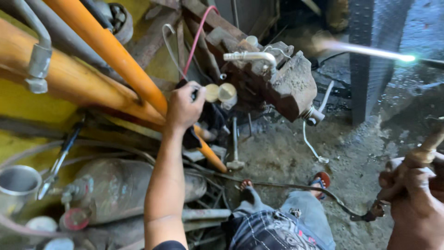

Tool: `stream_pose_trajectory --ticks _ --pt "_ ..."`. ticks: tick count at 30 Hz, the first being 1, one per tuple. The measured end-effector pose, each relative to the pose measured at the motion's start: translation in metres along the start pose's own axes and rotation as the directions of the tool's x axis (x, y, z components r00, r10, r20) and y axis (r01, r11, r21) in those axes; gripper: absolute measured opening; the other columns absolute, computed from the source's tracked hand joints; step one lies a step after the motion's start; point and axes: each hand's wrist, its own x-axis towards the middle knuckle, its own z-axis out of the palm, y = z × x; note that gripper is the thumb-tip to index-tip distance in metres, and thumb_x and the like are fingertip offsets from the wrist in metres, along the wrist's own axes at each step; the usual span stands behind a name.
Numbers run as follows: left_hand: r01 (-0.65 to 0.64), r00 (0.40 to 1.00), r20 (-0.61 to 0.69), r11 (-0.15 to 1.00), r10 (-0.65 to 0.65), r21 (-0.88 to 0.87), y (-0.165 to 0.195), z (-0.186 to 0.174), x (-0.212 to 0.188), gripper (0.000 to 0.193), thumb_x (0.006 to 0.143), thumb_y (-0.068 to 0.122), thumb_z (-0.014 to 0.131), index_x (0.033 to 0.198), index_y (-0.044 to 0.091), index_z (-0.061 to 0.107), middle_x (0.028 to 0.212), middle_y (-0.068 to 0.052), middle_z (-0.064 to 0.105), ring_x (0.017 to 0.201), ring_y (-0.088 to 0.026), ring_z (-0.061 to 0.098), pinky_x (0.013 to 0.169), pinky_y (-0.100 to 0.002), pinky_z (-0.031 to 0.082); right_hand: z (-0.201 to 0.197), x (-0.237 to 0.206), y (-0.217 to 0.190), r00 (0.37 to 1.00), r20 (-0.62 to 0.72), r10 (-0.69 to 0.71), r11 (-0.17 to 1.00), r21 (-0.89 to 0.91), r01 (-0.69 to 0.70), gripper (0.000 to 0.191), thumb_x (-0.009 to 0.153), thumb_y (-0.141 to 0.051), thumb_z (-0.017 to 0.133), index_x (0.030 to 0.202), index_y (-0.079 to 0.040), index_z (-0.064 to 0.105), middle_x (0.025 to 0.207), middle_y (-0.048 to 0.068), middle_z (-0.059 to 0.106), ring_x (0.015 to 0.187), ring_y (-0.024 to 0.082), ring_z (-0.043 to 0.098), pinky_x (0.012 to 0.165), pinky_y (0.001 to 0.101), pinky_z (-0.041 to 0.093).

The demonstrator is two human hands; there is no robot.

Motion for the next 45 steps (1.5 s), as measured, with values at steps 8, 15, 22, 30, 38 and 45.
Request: stream_pose_trajectory --ticks 8,15,22,30,38,45 --pt "-0.145 0.986 -0.104 0.977 0.13 -0.156 -0.037 -0.012 -0.004 0.019 0.102 0.018 0.066 0.094 0.001 0.069 0.085 -0.01 0.071 0.079 -0.019 0.069 0.074 -0.033 0.054 0.119 -0.067 -0.02 0.992 -0.127 -0.02 0.987 -0.163 -0.001 0.025 0.115 -0.013 0.058 0.132 0.006 0.058 0.102 0.012 0.065 0.087 0.02 0.062 0.08 0.0348 0.05" --pt "-0.026 0.887 -0.291 0.59 -0.358 -0.807 -0.001 -0.028 -0.052 0.019 0.105 0.022 0.06 0.093 0.008 0.057 0.072 0.002 0.049 0.054 -0.005 0.039 0.047 -0.021 0.029 0.177 -0.098 0.035 0.989 -0.144 -0.014 0.957 -0.29 -0.028 0.027 0.103 -0.017 0.057 0.123 0.002 0.06 0.101 0.007 0.068 0.083 0.013 0.067 0.072 0.0288 0.057" --pt "-0.192 0.955 -0.282 0.534 -0.09 -0.823 0.056 0.007 -0.057 0.014 0.11 0.015 0.054 0.102 0.004 0.056 0.083 -0.002 0.052 0.057 -0.005 0.039 0.049 -0.021 0.029 0.216 -0.084 0.08 0.991 -0.129 -0.032 0.959 -0.284 -0.006 0.03 0.103 -0.018 0.061 0.126 0.002 0.059 0.097 0.006 0.066 0.085 0.012 0.061 0.075 0.0269 0.05" --pt "-0.301 0.939 -0.342 0.587 0.044 -0.751 0.075 0.013 -0.049 0.012 0.113 0.011 0.054 0.105 0.002 0.057 0.078 -0.002 0.051 0.056 -0.005 0.041 0.051 -0.02 0.031 0.221 -0.069 0.093 0.997 -0.069 -0.046 0.98 -0.194 0.032 0.03 0.104 -0.017 0.061 0.127 0.001 0.061 0.098 0.004 0.065 0.086 0.011 0.061 0.079 0.0267 0.051" --pt "-0.332 0.93 -0.351 0.653 0.107 -0.681 0.08 0.031 -0.041 0.013 0.114 0.012 0.055 0.106 0.002 0.058 0.077 -0.002 0.052 0.06 -0.006 0.042 0.054 -0.021 0.032 0.217 -0.071 0.102 0.997 -0.079 -0.014 0.98 -0.201 -0.003 0.027 0.102 -0.014 0.063 0.125 0.001 0.061 0.099 0.005 0.067 0.086 0.011 0.063 0.079 0.0269 0.052" --pt "-0.315 0.923 -0.382 0.631 0.031 -0.709 0.073 0.026 -0.051 0.015 0.114 0.015 0.057 0.107 0.002 0.057 0.075 -0.001 0.047 0.058 -0.006 0.039 0.051 -0.021 0.032 0.216 -0.068 0.102 0.995 -0.078 0.057 0.994 -0.084 -0.063 0.031 0.103 -0.014 0.063 0.129 0.002 0.059 0.099 0.007 0.067 0.08 0.011 0.057 0.07 0.0256 0.045"
